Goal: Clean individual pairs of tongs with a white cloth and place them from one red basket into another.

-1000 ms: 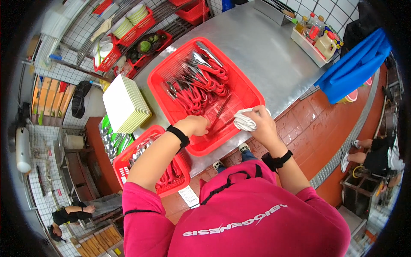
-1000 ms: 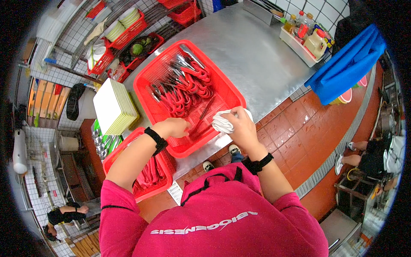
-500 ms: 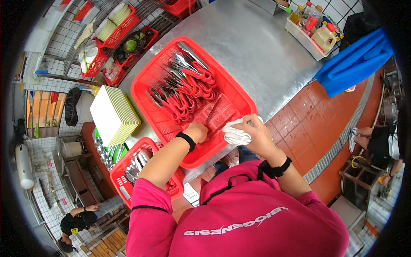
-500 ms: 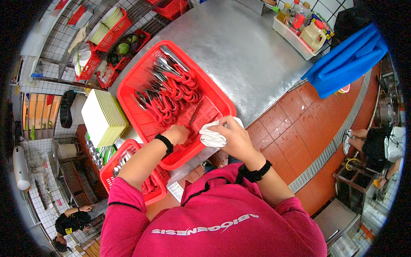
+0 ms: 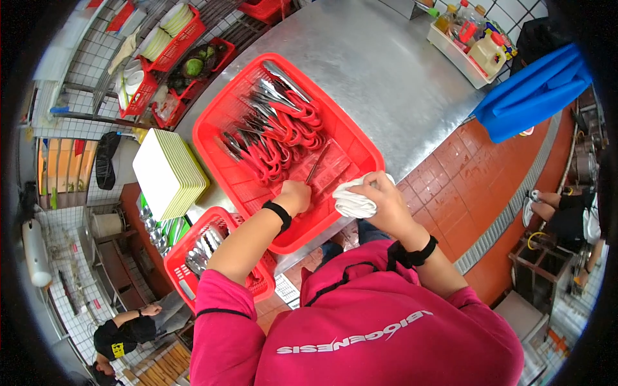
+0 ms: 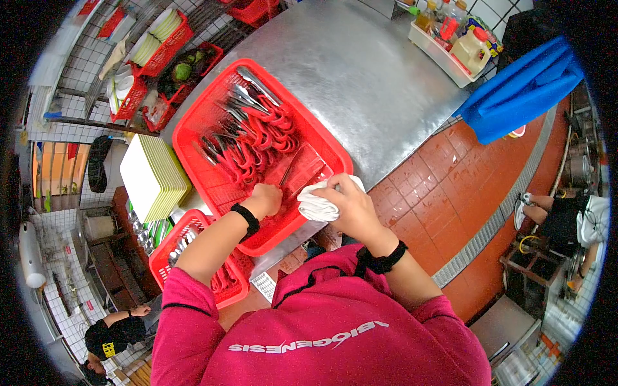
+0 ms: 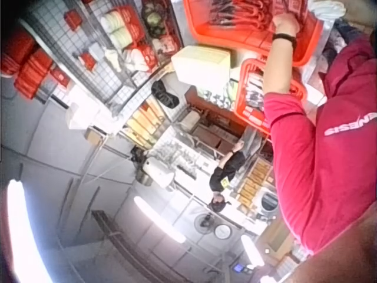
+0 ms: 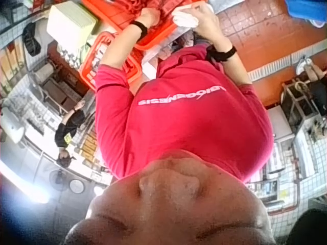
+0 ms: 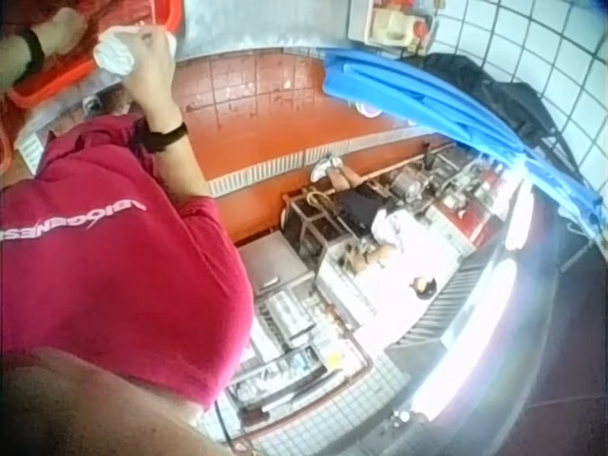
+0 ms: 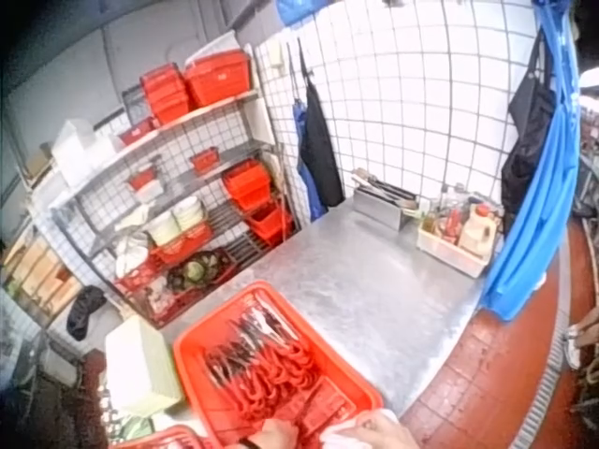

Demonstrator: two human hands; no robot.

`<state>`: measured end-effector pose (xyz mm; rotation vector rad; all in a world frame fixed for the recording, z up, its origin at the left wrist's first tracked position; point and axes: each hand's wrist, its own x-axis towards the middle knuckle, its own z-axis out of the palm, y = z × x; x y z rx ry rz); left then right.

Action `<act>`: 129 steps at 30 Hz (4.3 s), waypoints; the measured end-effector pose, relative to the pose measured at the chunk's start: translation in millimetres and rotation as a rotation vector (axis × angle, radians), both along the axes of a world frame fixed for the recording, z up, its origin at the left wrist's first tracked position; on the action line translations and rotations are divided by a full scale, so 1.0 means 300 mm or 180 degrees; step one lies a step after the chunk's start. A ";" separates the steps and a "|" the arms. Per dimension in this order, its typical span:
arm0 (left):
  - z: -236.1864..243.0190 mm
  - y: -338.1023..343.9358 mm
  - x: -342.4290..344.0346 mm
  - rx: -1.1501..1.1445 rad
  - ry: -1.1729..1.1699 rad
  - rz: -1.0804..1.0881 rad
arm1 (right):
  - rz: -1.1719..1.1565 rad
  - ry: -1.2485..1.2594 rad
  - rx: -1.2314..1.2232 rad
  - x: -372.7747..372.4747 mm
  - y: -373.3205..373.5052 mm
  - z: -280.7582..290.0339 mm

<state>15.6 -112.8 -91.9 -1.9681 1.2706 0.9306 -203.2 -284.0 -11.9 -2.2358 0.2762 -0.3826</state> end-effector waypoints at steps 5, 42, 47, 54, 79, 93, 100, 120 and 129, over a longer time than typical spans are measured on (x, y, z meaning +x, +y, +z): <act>0.146 0.039 0.028 -0.0948 0.0115 0.0409 | -0.0032 -0.0114 0.0008 0.003 0.007 0.001; 0.396 0.859 -0.461 -0.4049 0.3651 0.4790 | 0.1023 -0.0143 -0.0970 0.170 0.411 0.123; 0.412 0.913 -0.499 -0.3914 0.3846 0.4662 | 0.0288 -0.0110 -0.1002 0.217 0.287 0.144; 0.416 0.921 -0.506 -0.4139 0.3204 0.4525 | -0.0285 -0.0286 -0.0864 0.192 0.206 0.231; 0.477 0.924 -0.503 -0.4766 -0.0319 0.2741 | -0.0224 -0.0476 -0.0566 0.162 0.185 0.280; 0.580 0.904 -0.444 -0.4238 -0.1916 0.0074 | 0.1086 -0.0440 -0.0835 0.155 0.486 0.340; 0.576 0.971 -0.471 -0.4332 -0.1983 0.0201 | 0.0599 -0.0134 -0.1048 0.189 0.328 0.263; 0.294 1.611 -0.489 -0.6024 -0.1116 0.6613 | 0.0011 -0.0151 -0.1449 0.066 0.222 -0.009; 0.142 1.851 -0.486 -0.4412 -0.2313 0.5871 | 0.0049 -0.0125 -0.1474 0.060 0.220 -0.009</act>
